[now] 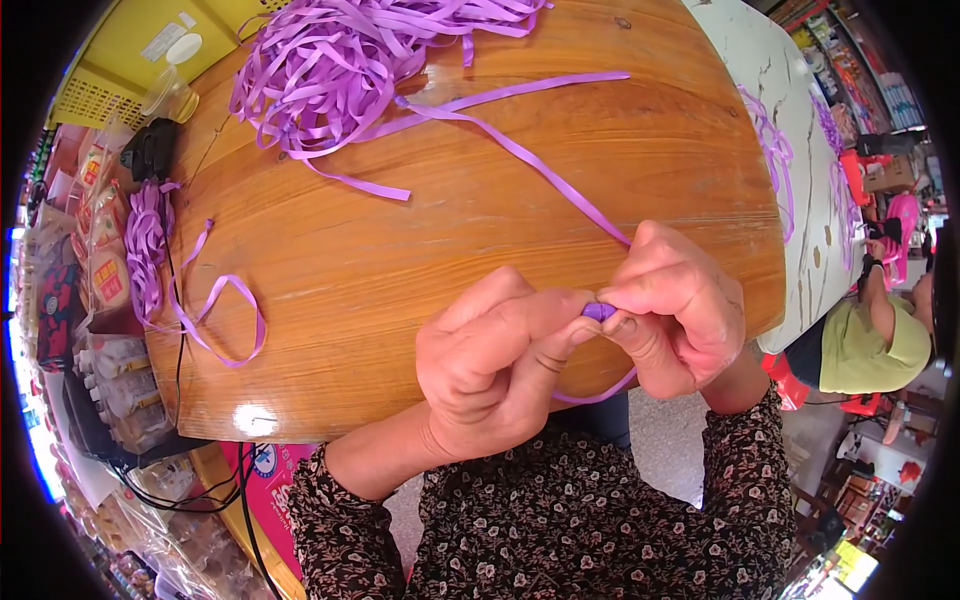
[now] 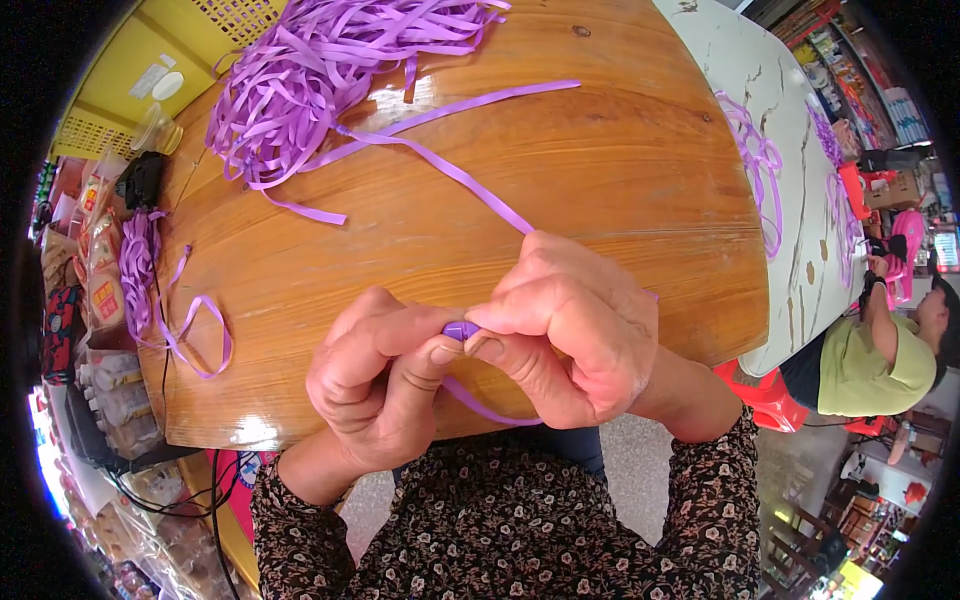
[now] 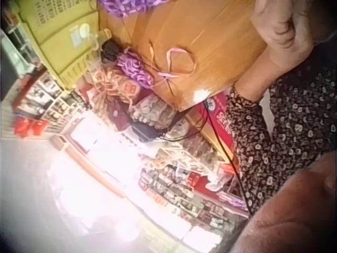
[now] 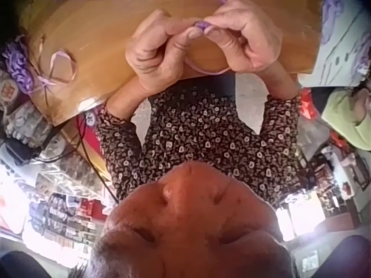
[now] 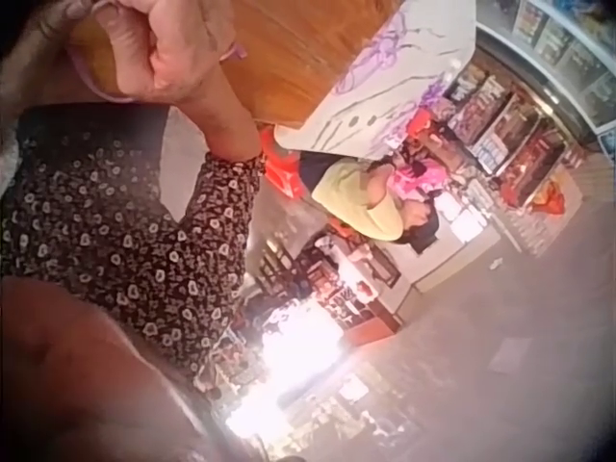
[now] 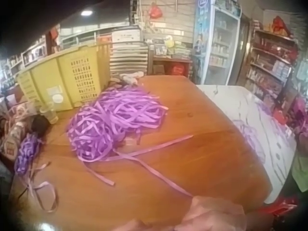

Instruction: The recorder is braiding and tying knots in purple ribbons at a workbench.

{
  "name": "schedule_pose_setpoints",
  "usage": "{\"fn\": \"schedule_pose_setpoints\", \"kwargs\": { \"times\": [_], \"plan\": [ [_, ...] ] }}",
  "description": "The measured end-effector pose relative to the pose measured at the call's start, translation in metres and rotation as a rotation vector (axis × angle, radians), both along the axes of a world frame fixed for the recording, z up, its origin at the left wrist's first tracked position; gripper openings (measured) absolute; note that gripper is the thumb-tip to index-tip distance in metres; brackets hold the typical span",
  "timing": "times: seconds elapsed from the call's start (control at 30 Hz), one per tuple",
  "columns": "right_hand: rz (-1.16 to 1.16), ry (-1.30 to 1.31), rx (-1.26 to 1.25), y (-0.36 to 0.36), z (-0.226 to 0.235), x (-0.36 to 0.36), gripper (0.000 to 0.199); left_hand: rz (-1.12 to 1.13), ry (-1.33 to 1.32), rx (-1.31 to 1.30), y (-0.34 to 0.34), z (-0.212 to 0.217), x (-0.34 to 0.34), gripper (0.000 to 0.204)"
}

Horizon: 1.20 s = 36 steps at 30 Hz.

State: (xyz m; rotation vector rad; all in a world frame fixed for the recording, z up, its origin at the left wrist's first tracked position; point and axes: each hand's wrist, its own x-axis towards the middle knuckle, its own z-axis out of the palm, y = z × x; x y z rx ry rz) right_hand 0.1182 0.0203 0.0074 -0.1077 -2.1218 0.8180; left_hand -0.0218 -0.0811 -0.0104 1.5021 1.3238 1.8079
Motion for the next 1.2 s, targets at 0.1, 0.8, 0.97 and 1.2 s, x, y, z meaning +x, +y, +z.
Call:
{"fn": "schedule_pose_setpoints", "kwargs": {
  "times": [0.1,0.8,0.97,1.2],
  "plan": [
    [0.008,-0.055,-0.001,0.003,-0.003,0.005,0.012,0.051,0.072,0.070,0.005,-0.007,0.001,0.013],
    [0.003,-0.259,-0.159,0.000,-0.006,0.007,0.017,0.050,0.504,0.149,0.009,-0.010,-0.013,0.018],
    [0.097,-0.289,-0.686,-0.008,-0.002,0.005,0.023,0.064,0.562,0.227,0.008,-0.006,-0.012,0.017],
    [0.183,-0.343,-0.908,0.001,0.004,0.008,0.026,0.145,0.393,0.207,0.020,-0.006,-0.006,0.016]
  ]
}}
